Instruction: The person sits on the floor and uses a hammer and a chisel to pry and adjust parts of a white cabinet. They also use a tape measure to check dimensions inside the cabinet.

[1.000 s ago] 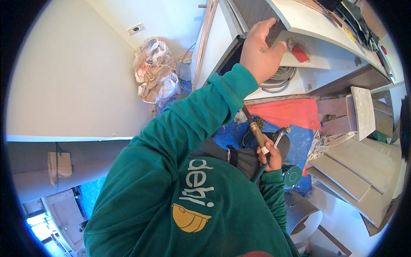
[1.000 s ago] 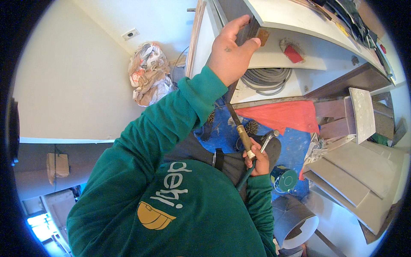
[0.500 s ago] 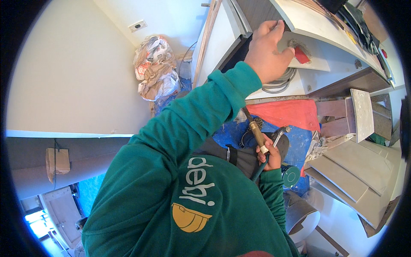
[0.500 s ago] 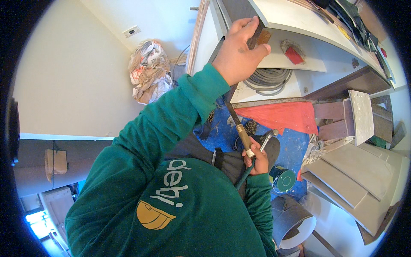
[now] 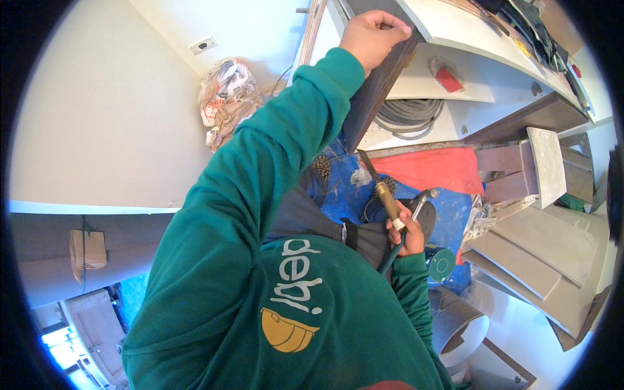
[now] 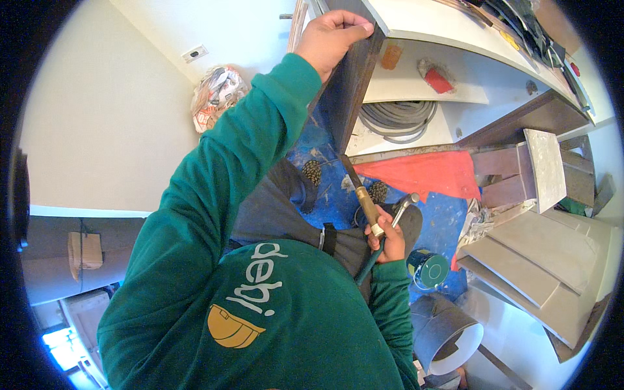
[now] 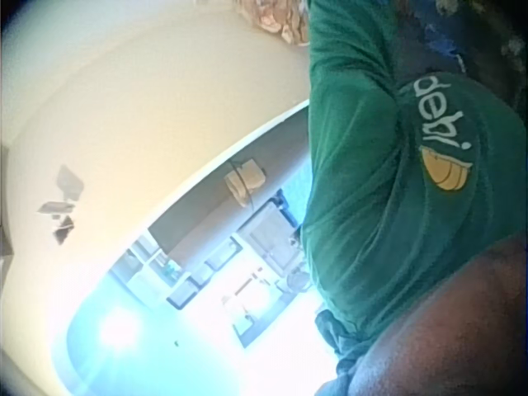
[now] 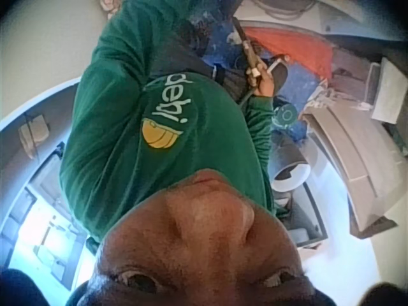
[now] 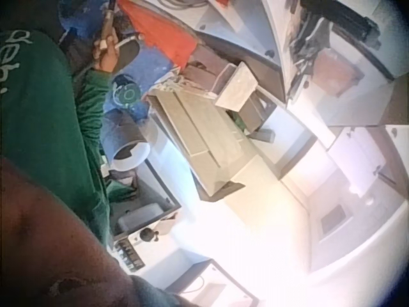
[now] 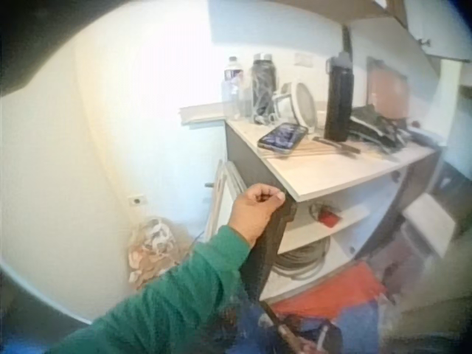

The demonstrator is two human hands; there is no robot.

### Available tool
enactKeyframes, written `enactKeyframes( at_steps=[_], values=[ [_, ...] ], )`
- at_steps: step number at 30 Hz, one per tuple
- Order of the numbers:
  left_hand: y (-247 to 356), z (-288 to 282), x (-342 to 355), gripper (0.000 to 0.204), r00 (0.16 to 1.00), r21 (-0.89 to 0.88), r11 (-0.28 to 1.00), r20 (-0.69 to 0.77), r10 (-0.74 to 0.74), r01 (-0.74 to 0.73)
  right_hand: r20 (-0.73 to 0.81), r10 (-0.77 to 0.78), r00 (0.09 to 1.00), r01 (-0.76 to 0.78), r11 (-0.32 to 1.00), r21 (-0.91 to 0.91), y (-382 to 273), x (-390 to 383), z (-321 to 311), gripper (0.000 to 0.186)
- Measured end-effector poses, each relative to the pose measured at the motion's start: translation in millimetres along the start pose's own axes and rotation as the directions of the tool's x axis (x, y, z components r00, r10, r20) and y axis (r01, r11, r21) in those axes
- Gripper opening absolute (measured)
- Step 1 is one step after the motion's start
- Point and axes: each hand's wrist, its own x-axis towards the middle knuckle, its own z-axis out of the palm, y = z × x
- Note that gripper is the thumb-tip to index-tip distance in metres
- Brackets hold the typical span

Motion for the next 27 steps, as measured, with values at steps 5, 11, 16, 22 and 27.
enactKeyframes(
  at_steps=[5,11,16,22,27],
  values=[
    [4.3,-4.8,1.3,0.021,0.993,-0.04,0.995,0.083,-0.084,0.088,-0.009,0.009,1.0,-0.01,1.0,-0.02,-2.1,-0.8,4.1,0.055],
    [-1.2,-6.4,7.8,0.024,0.994,0.02,0.999,0.1,-0.043,0.042,-0.016,0.018,1.0,-0.018,1.0,0.002,-3.0,-0.6,4.8,0.054],
    [-15.1,0.3,-9.4,0.032,1.0,0.276,0.961,-0.014,-0.021,0.024,0.002,0.0,1.0,0.0,1.0,-0.019,-1.7,-1.0,-2.0,0.054],
    [-65.4,0.4,-72.9,0.03,0.999,0.359,0.934,-0.04,0.014,0.001,-0.044,-0.009,0.999,0.011,0.999,0.035,-1.9,-3.5,1.9,0.051],
    [-60.3,12.5,-109.2,0.043,0.993,0.492,0.869,0.118,-0.011,-0.049,-0.035,-0.005,0.999,0.007,0.999,0.046,-1.9,-2.8,-4.1,0.05]
  ],
)
